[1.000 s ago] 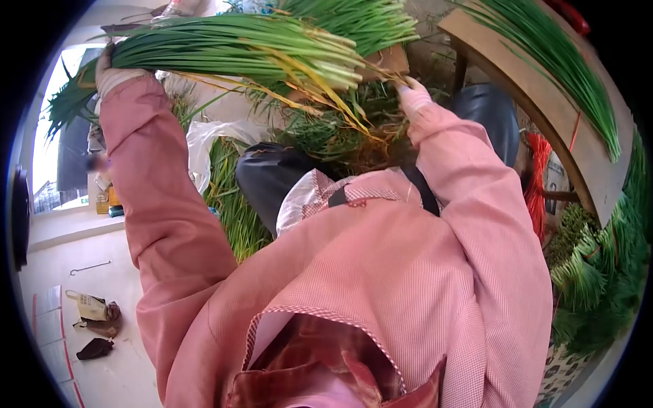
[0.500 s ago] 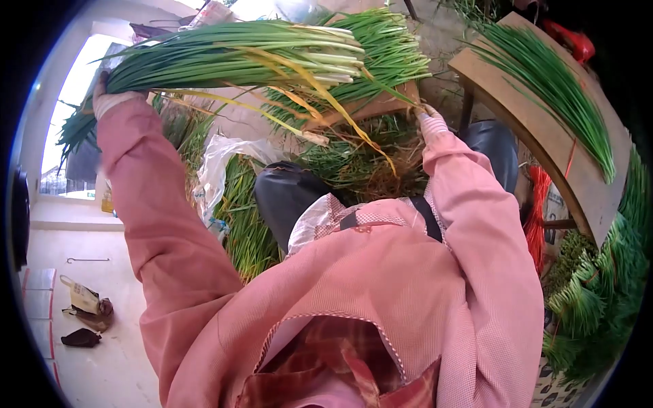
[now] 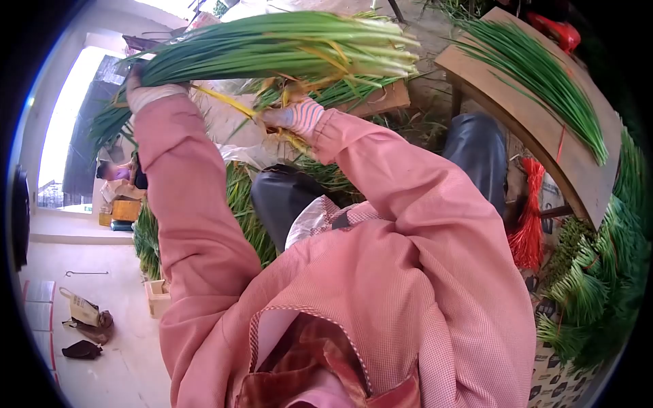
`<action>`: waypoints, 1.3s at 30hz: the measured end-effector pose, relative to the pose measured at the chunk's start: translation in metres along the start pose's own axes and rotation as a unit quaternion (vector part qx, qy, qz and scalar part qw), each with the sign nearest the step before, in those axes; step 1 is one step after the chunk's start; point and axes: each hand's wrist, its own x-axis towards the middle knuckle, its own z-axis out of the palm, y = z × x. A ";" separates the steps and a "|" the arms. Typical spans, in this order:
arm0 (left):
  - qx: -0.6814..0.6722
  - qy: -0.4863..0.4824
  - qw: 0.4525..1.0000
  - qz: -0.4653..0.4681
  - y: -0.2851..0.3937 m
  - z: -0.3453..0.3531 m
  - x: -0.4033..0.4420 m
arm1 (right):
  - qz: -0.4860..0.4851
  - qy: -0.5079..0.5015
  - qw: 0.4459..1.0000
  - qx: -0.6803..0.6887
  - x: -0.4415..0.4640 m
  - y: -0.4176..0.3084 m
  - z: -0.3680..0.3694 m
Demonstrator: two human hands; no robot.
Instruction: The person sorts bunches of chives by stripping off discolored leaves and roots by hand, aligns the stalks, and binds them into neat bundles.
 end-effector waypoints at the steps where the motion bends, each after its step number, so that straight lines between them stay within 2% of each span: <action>1: -0.019 0.008 1.000 -0.013 -0.008 -0.004 0.006 | 0.059 0.059 0.995 -0.056 0.000 -0.008 0.006; 2: -0.026 0.000 0.999 -0.039 -0.015 -0.010 0.008 | 0.117 0.119 0.980 -0.111 -0.002 -0.012 0.007; 3: -0.033 -0.007 0.997 -0.064 -0.021 -0.011 0.003 | 0.118 0.122 0.979 -0.112 -0.007 -0.015 0.002; 5: -0.002 -0.001 0.997 -0.081 -0.025 -0.016 0.011 | 0.009 0.116 0.943 -0.313 -0.016 -0.019 -0.010; 7: 0.031 0.007 0.995 -0.097 -0.026 -0.023 0.028 | -0.073 0.127 0.956 -0.255 -0.018 0.013 -0.024; 8: -0.001 -0.023 0.997 -0.075 -0.024 -0.026 0.040 | -0.021 0.123 0.964 -0.236 -0.046 0.012 -0.034; 9: -0.033 -0.055 0.997 -0.052 -0.023 -0.029 0.046 | -0.039 0.093 0.899 -0.426 -0.063 0.012 -0.054; 10: 0.015 -0.017 0.999 -0.027 -0.013 -0.017 0.029 | 0.017 0.122 0.870 -0.477 -0.080 0.023 -0.077; 11: -0.003 -0.033 0.999 -0.038 -0.003 -0.012 0.023 | 0.041 0.130 0.850 -0.509 -0.098 0.024 -0.089; 12: 0.037 -0.024 0.999 -0.015 0.002 -0.012 0.030 | 0.061 0.120 0.796 -0.590 -0.110 0.050 -0.128; 13: 0.079 -0.014 0.997 0.009 0.009 -0.015 0.041 | 0.035 0.132 0.810 -0.570 -0.123 0.128 -0.212; 14: 0.085 -0.011 0.996 0.010 0.015 -0.020 0.048 | 0.190 0.098 0.706 -0.676 -0.135 0.074 -0.169; 15: 0.091 -0.015 0.996 0.007 0.022 -0.022 0.055 | 0.258 0.051 0.662 -0.702 -0.135 0.073 -0.181; 16: 0.093 -0.022 0.995 0.004 0.028 -0.023 0.063 | 0.250 0.084 0.610 -0.747 -0.141 0.068 -0.172; 17: 0.094 -0.025 0.995 0.003 0.036 -0.027 0.071 | 0.264 0.090 0.588 -0.760 -0.145 0.068 -0.176; 19: 0.097 -0.032 0.995 0.003 0.058 -0.036 0.091 | 0.291 0.102 0.590 -0.746 -0.143 0.068 -0.190; 20: 0.041 -0.030 0.998 -0.028 0.071 -0.042 0.104 | 0.305 0.109 0.595 -0.736 -0.143 0.069 -0.196; 22: 0.066 -0.042 0.997 -0.012 0.088 -0.054 0.108 | 0.328 0.132 0.619 -0.702 -0.139 0.069 -0.209; 23: 0.090 -0.058 0.994 0.001 0.094 -0.060 0.108 | 0.339 0.150 0.642 -0.671 -0.136 0.069 -0.216; 24: 0.045 -0.005 0.997 0.058 0.087 -0.051 0.082 | 0.344 0.178 0.677 -0.626 -0.132 0.070 -0.224; 25: 0.042 -0.004 0.997 0.059 0.089 -0.052 0.083 | 0.340 0.216 0.731 -0.550 -0.127 0.072 -0.233; 27: 0.058 0.012 0.997 0.044 0.088 -0.060 0.087 | 0.250 0.308 0.880 -0.263 -0.116 0.081 -0.249; 28: 0.053 0.027 0.997 0.039 0.081 -0.058 0.079 | 0.100 0.347 0.924 -0.124 -0.113 0.058 -0.191; 29: 0.049 0.030 0.998 0.032 0.074 -0.060 0.079 | 0.159 0.306 0.920 -0.187 -0.100 0.021 -0.133; 30: 0.028 0.022 0.998 0.042 0.066 -0.062 0.080 | 0.048 0.252 0.959 -0.118 -0.088 0.029 -0.119; 32: -0.009 -0.028 0.998 0.048 0.048 -0.075 0.090 | 0.088 0.213 0.947 -0.222 -0.056 0.029 -0.089; 35: -0.021 0.007 1.000 0.006 0.025 -0.065 0.056 | 0.123 0.197 0.914 -0.333 -0.039 0.031 -0.081; 36: -0.005 -0.066 0.998 -0.011 0.027 -0.081 0.071 | 0.138 0.195 0.890 -0.388 -0.039 0.036 -0.084; 37: -0.003 -0.065 0.998 -0.011 0.034 -0.094 0.081 | 0.153 0.192 0.864 -0.440 -0.038 0.043 -0.088; 38: -0.011 -0.113 0.992 -0.056 0.041 -0.105 0.089 | 0.168 0.186 0.835 -0.490 -0.037 0.052 -0.095; 39: -0.018 -0.158 0.982 -0.100 0.045 -0.112 0.091 | 0.100 0.196 0.859 -0.462 -0.051 0.094 -0.150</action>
